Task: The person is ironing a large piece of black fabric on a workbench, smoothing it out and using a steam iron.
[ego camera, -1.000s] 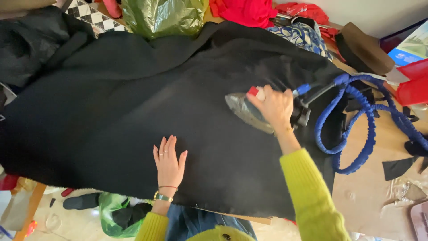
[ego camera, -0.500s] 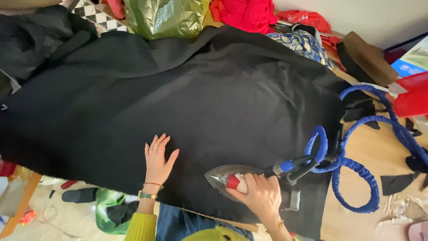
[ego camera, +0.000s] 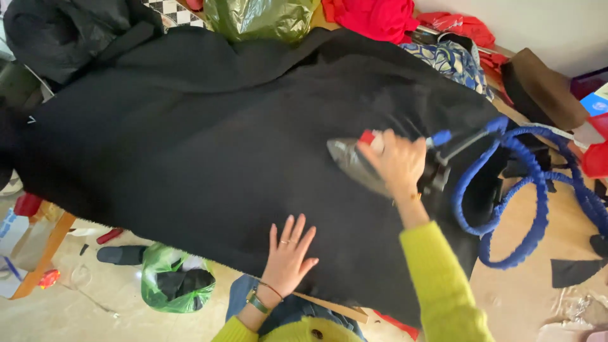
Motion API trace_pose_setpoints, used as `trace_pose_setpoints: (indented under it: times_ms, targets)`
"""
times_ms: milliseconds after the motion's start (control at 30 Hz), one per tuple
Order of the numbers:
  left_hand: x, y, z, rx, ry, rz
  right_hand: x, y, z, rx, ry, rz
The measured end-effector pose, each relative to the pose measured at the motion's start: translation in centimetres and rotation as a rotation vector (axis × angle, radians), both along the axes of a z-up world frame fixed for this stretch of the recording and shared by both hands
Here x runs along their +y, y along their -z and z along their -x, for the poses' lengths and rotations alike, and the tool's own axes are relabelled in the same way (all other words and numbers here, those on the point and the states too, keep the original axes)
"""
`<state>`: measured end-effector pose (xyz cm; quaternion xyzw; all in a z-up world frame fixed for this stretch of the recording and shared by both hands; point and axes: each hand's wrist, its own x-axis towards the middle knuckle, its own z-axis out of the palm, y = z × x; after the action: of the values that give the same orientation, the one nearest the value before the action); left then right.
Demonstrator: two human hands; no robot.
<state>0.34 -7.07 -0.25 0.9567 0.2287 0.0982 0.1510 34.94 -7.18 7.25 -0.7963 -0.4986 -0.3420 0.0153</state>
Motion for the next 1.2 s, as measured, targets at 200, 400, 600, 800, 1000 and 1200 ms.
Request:
trace_pose_setpoints:
  times_ms: [200,400,600,800,1000,1200]
  targets:
    - [-1.2,2.1,2.0,0.005,0.047,-0.093,3.0,0.3,-3.9,0.064,0.052,-0.039]
    - [-0.7,2.7,2.3,0.019,0.056,-0.11,3.1,0.2,-3.6,0.138,0.088,-0.023]
    - [-0.4,2.4,2.4,0.039,0.089,-0.11,3.1,0.1,-3.1,0.128,0.116,-0.026]
    - [0.1,2.7,2.3,0.052,0.123,-0.075,3.1,0.3,-3.2,0.118,0.138,-0.007]
    - [0.5,2.1,2.4,0.017,0.165,-0.046,3.2,0.5,-3.1,0.078,0.13,-0.051]
    - [0.8,1.5,1.7,-0.009,0.247,0.036,3.2,0.6,-3.2,0.01,0.112,-0.066]
